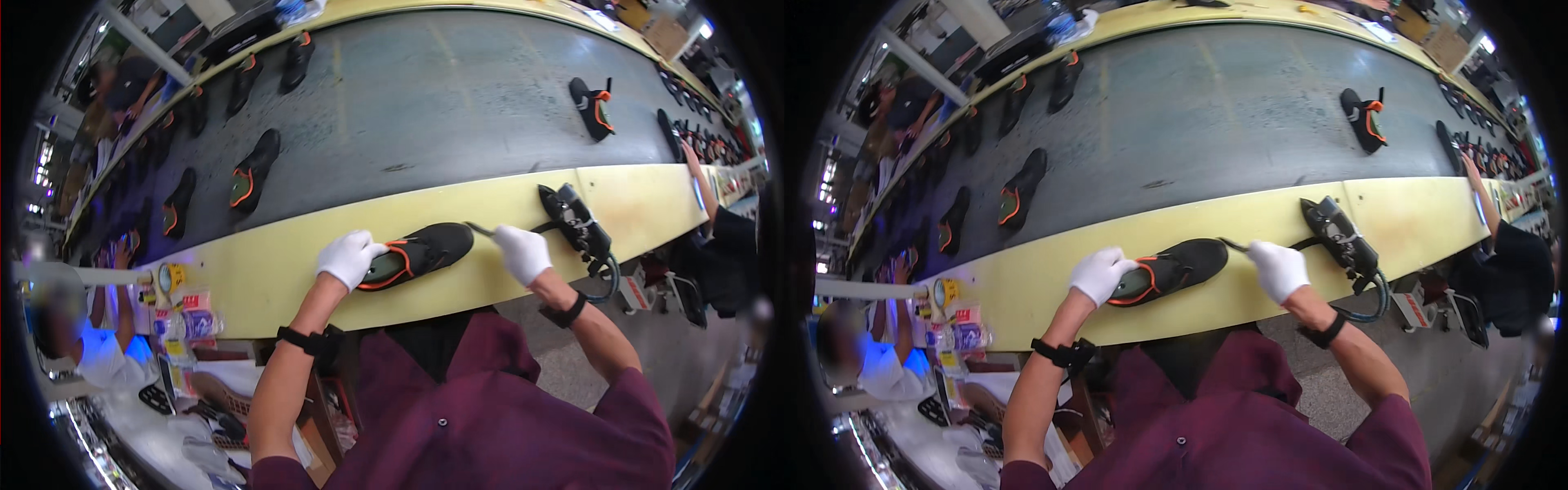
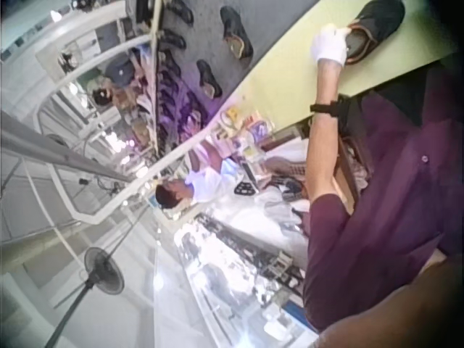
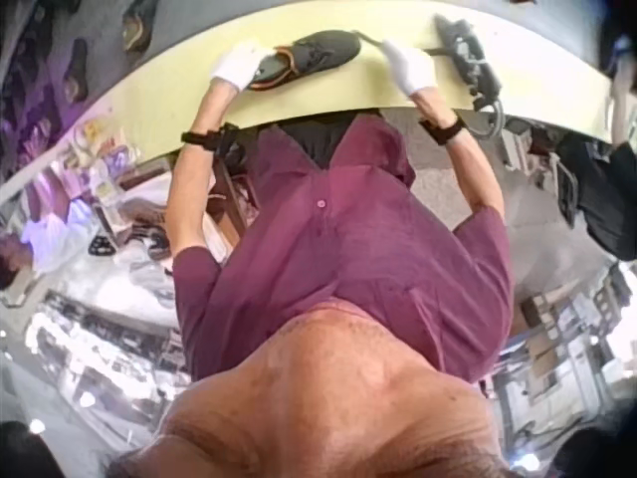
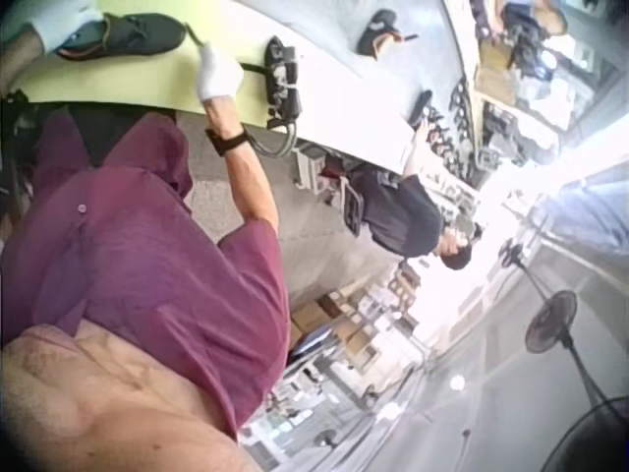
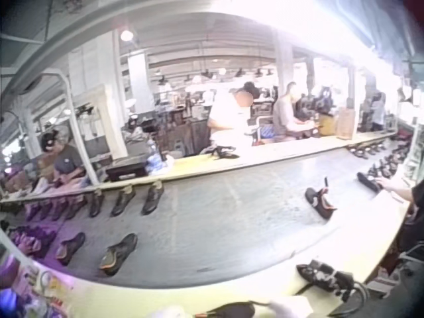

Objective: Trim and assemble components for shoes on a production line.

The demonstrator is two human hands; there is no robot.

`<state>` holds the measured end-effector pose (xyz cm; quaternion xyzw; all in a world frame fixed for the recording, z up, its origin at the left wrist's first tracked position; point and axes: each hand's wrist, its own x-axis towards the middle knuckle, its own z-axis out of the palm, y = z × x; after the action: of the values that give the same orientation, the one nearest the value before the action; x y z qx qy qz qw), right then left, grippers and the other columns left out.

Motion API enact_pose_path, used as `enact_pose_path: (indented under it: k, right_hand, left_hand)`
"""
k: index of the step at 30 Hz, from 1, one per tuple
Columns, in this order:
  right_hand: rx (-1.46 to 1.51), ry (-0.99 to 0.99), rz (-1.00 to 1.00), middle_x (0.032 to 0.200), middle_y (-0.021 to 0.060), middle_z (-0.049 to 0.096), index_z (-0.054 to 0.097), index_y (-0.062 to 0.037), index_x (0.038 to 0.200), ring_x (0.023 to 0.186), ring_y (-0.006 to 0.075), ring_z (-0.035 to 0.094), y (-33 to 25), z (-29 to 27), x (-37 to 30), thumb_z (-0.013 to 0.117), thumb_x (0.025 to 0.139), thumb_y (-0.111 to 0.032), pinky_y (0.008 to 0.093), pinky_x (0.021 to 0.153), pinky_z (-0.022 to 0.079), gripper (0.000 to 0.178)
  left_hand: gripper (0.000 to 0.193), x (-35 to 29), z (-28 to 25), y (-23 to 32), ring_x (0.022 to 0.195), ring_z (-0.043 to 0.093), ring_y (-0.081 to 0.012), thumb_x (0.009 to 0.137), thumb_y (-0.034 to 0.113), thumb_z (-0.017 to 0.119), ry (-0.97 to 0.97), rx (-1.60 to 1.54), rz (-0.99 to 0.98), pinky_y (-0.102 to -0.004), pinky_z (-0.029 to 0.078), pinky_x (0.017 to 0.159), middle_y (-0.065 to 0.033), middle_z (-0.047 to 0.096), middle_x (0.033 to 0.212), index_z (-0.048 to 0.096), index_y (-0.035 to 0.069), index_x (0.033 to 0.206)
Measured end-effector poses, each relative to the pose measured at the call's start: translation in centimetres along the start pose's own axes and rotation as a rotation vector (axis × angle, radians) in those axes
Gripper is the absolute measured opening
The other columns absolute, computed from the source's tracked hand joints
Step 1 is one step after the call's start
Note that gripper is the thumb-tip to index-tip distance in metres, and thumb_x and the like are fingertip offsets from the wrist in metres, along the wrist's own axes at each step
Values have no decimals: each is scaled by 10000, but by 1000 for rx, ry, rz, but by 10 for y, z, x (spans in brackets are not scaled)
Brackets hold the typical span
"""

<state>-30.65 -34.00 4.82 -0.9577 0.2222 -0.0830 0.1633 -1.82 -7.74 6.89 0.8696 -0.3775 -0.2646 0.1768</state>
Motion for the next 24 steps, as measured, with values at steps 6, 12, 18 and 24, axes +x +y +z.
enact_pose_path:
  k: [6, 12, 18, 24]
  right_hand:
    - [-210, 231, -127, 873, 135, 663, 730, -117, 1068, 833, 366, 672, 6, 1, -1, 747, 907, -83, 490, 712, 546, 165]
    - [489, -104, -345, 979, 150, 704, 756, -138, 1272, 886, 366, 721, -98, 3, 44, 714, 913, -3, 459, 778, 581, 387]
    - [368, -322, -406, 1015, 154, 712, 751, -152, 1340, 921, 379, 731, -105, 10, 68, 665, 900, 55, 454, 814, 588, 494]
    - [331, -404, -476, 1059, 168, 716, 740, -140, 1345, 996, 398, 729, -115, 10, 80, 641, 897, 54, 486, 861, 596, 498]
  left_hand:
    - [463, -8, -3, -7, 846, 709, -371, 968, 524, 737, -2, -77, -69, -486, 527, 761, -146, 741, 885, 734, 74, 858]
    - [458, -11, 6, -10, 828, 702, -362, 961, 508, 754, 41, -131, -61, -478, 525, 752, -144, 735, 877, 730, 66, 845]
    - [363, -8, 19, -11, 799, 675, -340, 969, 386, 760, 117, -237, 48, -462, 512, 733, -145, 693, 852, 728, 40, 864]
    - [136, -8, 34, -37, 831, 673, -341, 924, 177, 729, 442, -94, 527, -470, 538, 734, -120, 674, 886, 735, 48, 967]
